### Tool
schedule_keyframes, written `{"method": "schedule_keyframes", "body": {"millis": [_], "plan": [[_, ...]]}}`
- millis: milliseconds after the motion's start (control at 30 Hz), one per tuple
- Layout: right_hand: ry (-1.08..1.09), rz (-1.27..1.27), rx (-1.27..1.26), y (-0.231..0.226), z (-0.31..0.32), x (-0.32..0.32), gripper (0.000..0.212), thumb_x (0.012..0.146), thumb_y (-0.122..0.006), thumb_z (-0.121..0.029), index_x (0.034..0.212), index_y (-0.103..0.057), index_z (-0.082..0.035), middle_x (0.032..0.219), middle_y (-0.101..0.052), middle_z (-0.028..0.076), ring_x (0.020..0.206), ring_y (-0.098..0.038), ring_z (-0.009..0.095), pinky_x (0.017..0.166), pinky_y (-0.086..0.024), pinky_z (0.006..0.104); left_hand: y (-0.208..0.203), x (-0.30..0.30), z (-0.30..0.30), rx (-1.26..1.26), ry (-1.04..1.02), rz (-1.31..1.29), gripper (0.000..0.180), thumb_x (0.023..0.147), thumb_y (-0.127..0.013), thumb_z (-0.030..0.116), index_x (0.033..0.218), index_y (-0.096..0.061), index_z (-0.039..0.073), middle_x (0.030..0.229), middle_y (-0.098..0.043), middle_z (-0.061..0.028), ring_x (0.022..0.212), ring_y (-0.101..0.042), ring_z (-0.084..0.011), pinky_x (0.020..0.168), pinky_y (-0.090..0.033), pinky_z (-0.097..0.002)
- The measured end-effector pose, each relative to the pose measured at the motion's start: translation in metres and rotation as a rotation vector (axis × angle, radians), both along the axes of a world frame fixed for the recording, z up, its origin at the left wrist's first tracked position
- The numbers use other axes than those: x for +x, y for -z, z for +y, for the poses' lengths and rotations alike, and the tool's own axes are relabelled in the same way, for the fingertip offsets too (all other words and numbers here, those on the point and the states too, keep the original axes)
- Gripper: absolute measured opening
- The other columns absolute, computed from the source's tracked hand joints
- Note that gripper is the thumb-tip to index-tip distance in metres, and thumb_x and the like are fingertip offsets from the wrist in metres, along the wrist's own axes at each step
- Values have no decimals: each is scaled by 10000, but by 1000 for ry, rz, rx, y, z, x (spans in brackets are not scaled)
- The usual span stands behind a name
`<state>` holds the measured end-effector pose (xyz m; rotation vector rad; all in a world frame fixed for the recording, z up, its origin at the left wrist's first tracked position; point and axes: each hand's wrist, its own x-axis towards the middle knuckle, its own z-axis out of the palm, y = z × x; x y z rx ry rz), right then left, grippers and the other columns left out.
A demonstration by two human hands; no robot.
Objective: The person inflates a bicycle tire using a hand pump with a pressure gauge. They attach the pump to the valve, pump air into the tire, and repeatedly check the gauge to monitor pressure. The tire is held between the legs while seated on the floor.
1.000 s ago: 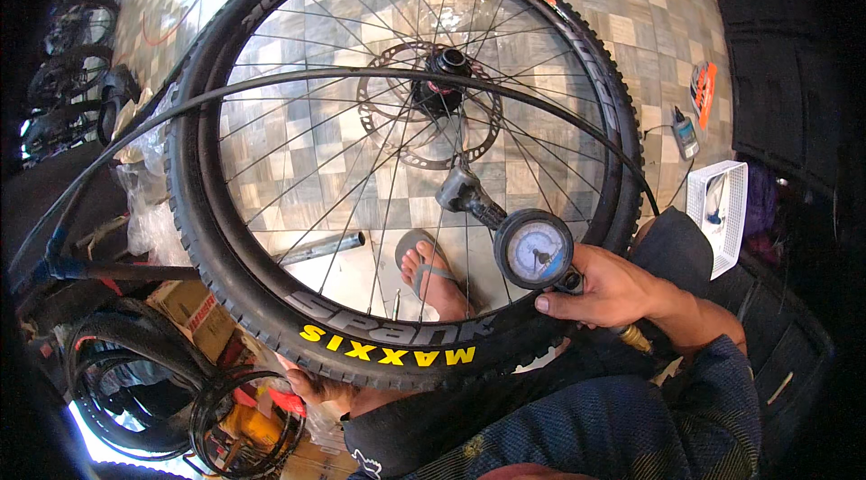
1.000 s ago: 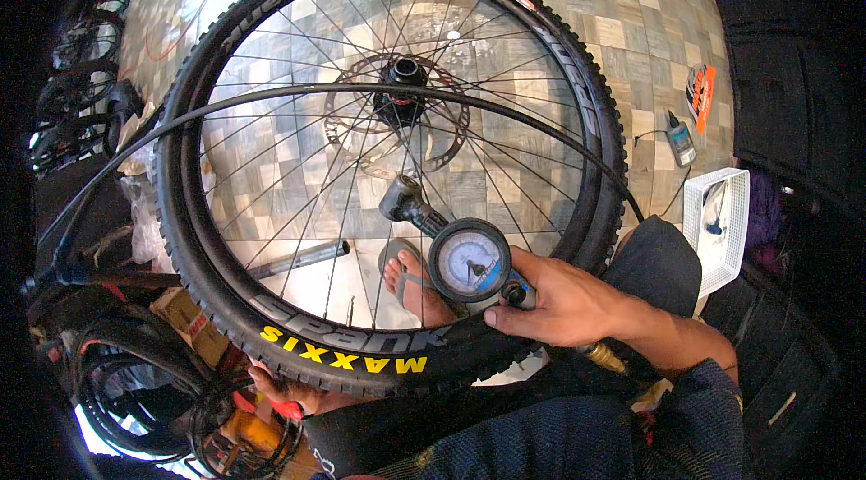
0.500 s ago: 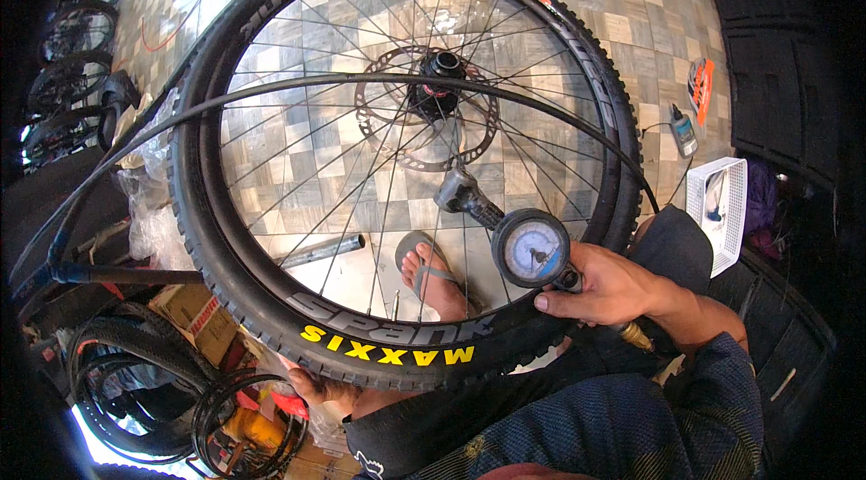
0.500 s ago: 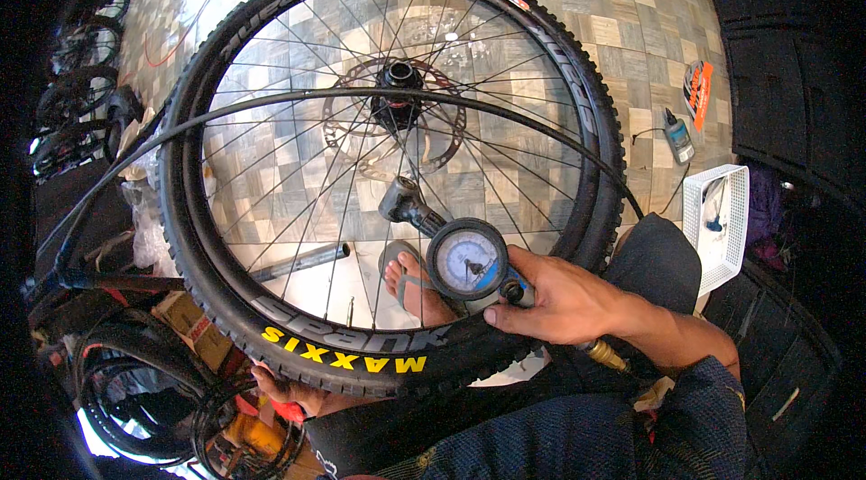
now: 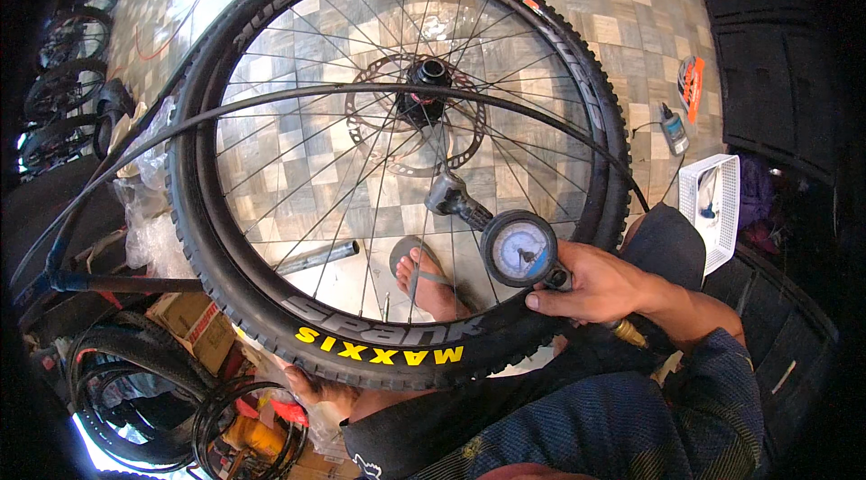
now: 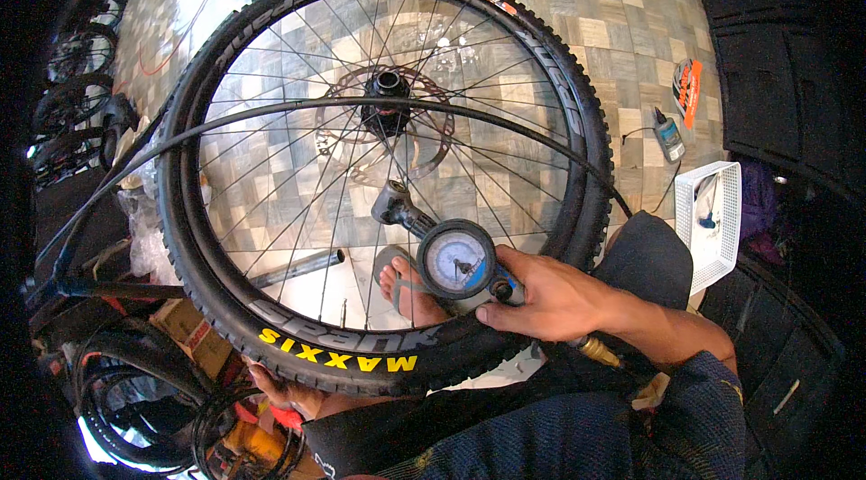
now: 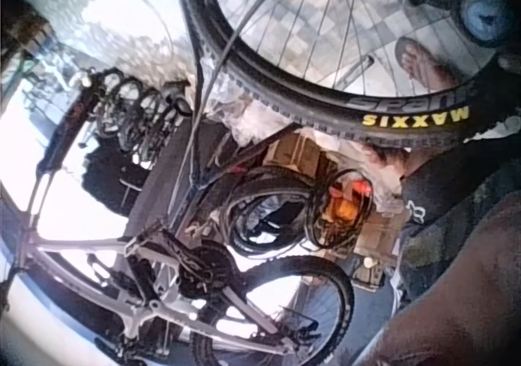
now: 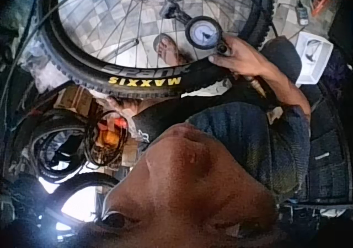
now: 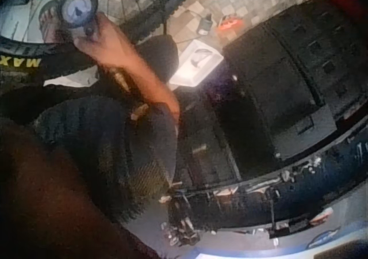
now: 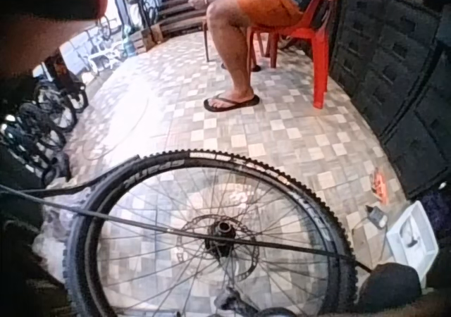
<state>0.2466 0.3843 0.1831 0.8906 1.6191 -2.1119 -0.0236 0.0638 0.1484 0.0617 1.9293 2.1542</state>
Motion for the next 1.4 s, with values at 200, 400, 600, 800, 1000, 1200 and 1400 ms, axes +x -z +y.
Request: {"method": "schedule_keyframes", "body": {"millis": [200,400,600,800,1000,1200,1400], "plan": [[-40,1,77,6,0,5,611,919,-736,-298,1336,-506,85,1080,-689,296,1018,-700,372,908,-522,463,5,3,16,-70,-128,5,706,999,-545,438,1520,-402,-17,1474,-517,-194,1269,-576,-317,1106,-462,-477],[-23,-66,-38,3,7,7,644,915,-727,-363,1318,-513,92,904,-691,239,733,-714,309,744,-556,421,20,-9,1,-61,-11,-117,736,964,-589,520,1528,-447,70,1472,-542,-134,1291,-562,-302,1102,-460,-459],[40,121,116,18,0,16,668,929,-714,-381,1331,-486,101,737,-663,177,567,-665,253,610,-539,408,25,-13,6,67,107,-215,662,1007,-563,508,1480,-496,49,1435,-586,-132,1259,-592,-292,1096,-466,-457],[-16,-13,11,7,7,10,664,941,-699,-386,1329,-479,107,658,-641,161,518,-651,232,544,-526,393,41,-27,4,170,114,-218,624,1022,-560,487,1433,-534,18,1382,-621,-151,1211,-621,-300,1066,-493,-457],[12,-8,-9,14,4,17,653,944,-692,-387,1332,-476,92,619,-627,130,493,-658,222,504,-512,381,41,-19,25,51,-60,-211,618,1027,-553,472,1415,-538,-9,1341,-628,-161,1186,-623,-291,1042,-504,-438],[47,167,367,25,2,28,605,890,-744,-331,1291,-530,68,886,-691,257,848,-727,374,768,-551,470,44,-9,37,65,-81,-212,619,1022,-546,482,1408,-542,-2,1320,-634,-154,1154,-633,-280,1026,-514,-418],[62,13,806,22,62,36,597,808,-804,-291,1231,-573,61,1126,-655,255,1028,-652,406,897,-522,468,26,-14,53,233,2,-188,596,1008,-557,538,1340,-585,44,1234,-671,-115,1059,-666,-256,931,-560,-416]]}}
